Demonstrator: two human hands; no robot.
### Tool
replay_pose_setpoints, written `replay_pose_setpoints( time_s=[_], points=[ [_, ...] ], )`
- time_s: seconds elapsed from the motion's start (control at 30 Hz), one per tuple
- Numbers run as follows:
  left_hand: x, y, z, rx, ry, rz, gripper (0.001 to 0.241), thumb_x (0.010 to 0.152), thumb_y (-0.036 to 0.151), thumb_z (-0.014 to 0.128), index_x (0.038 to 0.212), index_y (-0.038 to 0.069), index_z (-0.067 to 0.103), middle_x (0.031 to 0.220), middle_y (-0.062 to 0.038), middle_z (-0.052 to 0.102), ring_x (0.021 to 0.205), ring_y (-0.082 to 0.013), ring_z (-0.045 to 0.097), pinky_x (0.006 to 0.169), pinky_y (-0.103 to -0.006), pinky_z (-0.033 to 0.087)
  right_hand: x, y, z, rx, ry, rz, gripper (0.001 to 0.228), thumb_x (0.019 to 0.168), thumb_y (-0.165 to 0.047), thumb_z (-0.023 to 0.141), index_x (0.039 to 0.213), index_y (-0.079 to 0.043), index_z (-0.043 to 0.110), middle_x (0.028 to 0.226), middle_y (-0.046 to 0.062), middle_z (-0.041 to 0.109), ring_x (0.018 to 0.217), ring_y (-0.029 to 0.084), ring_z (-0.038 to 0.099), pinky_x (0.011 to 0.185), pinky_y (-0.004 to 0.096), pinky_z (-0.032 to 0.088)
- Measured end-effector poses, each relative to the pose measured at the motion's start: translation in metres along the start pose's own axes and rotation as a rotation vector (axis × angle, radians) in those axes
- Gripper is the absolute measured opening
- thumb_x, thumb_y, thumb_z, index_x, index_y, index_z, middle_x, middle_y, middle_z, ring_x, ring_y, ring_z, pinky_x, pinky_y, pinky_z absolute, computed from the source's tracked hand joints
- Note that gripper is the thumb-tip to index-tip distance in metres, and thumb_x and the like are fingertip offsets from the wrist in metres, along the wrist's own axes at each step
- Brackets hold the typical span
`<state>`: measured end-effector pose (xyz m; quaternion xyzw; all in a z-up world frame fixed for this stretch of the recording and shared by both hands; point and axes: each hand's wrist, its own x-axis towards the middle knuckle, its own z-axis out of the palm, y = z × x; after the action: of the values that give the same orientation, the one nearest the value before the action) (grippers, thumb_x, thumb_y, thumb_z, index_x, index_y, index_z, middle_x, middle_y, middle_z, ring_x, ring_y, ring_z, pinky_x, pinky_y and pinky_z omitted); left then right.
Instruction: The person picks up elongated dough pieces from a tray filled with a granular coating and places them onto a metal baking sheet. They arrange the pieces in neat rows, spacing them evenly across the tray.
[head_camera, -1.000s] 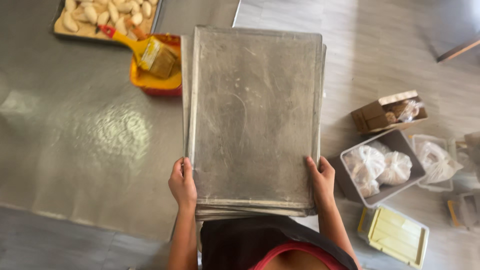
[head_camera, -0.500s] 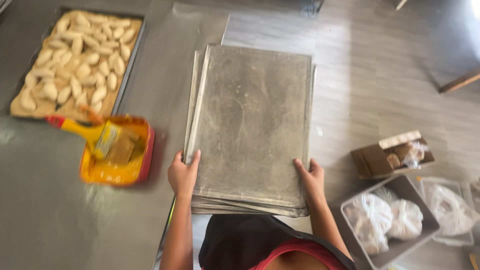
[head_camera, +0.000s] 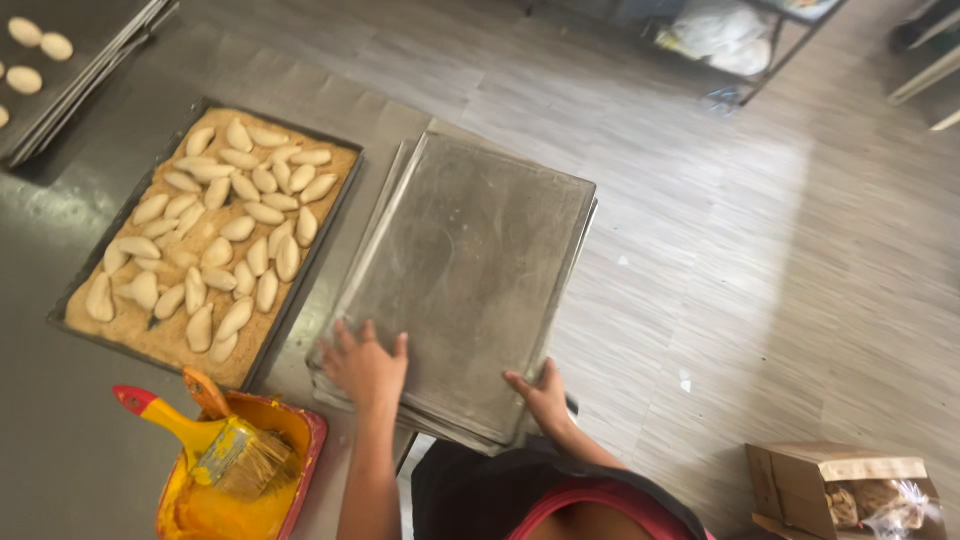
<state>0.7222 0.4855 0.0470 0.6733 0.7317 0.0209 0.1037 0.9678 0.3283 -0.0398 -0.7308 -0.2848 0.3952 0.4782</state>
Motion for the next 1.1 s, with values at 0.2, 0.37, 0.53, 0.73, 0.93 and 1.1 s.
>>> replay_pose_setpoints(
  time_s=[0.2,0.37,0.53,0.73,0.93,1.1],
  points=[
    [-0.001,0.033,0.006,-0.013,-0.036,-0.089,0.087,0.08,0.054,0.072,0.151,0.011,0.045,0.159,-0.023,0.03,0.145,-0.0507,0.025,0.112,-0.0595,0.026,0.043,-0.053,0.02,-0.128,-0.557,0.338,0.063,0.078,-0.027,0.082,0.126,-0.002,0.049,0.089,0.017,0.076,0.059,0.028,0.071,0.05,0.038,0.058],
    [0.001,0.037,0.001,-0.107,0.053,-0.201,0.075,0.084,0.046,0.074,0.146,0.01,0.052,0.156,-0.019,0.037,0.147,-0.0476,0.029,0.115,-0.0629,0.024,0.126,-0.14,-0.014,-0.769,-1.04,0.252,0.046,0.088,-0.043,0.078,0.104,0.0,0.071,0.069,0.014,0.073,0.055,0.02,0.071,0.048,0.03,0.057],
    [0.004,0.083,-0.006,-0.191,0.297,-0.285,0.062,0.083,0.039,0.074,0.135,0.009,0.059,0.154,-0.022,0.038,0.146,-0.0514,0.028,0.114,-0.0643,0.024,0.222,-0.21,-0.011,-0.736,-1.065,-0.195,0.031,0.09,-0.038,0.075,0.09,-0.007,0.072,0.069,0.008,0.073,0.061,0.014,0.07,0.055,0.028,0.054],
    [0.037,0.178,0.006,-0.59,0.307,-0.273,0.053,0.09,0.03,0.072,0.136,0.008,0.058,0.153,-0.02,0.04,0.133,-0.0416,0.044,0.111,-0.0534,0.039,0.287,-0.271,0.025,-0.827,-1.044,-0.519,0.03,0.083,-0.03,0.083,0.095,-0.006,0.071,0.067,0.01,0.066,0.061,0.02,0.062,0.058,0.034,0.048],
    [0.104,0.237,0.051,-1.251,0.418,-0.072,0.055,0.09,0.019,0.069,0.141,0.006,0.049,0.148,-0.019,0.046,0.134,-0.0372,0.051,0.108,-0.0462,0.046,0.318,-0.268,0.052,-0.23,-1.139,-0.733,0.019,0.088,-0.015,0.078,0.103,-0.005,0.07,0.09,0.007,0.071,0.083,0.019,0.068,0.077,0.031,0.054],
    [0.164,0.268,0.091,-2.38,0.11,-0.095,0.05,0.116,0.038,0.041,0.147,0.0,0.049,0.145,-0.02,0.053,0.129,-0.03,0.06,0.115,-0.0482,0.044,0.33,-0.26,0.05,-0.085,-0.982,-0.941,0.02,0.091,-0.004,0.071,0.11,-0.005,0.069,0.123,0.013,0.065,0.115,0.028,0.064,0.097,0.037,0.052]
  ],
)
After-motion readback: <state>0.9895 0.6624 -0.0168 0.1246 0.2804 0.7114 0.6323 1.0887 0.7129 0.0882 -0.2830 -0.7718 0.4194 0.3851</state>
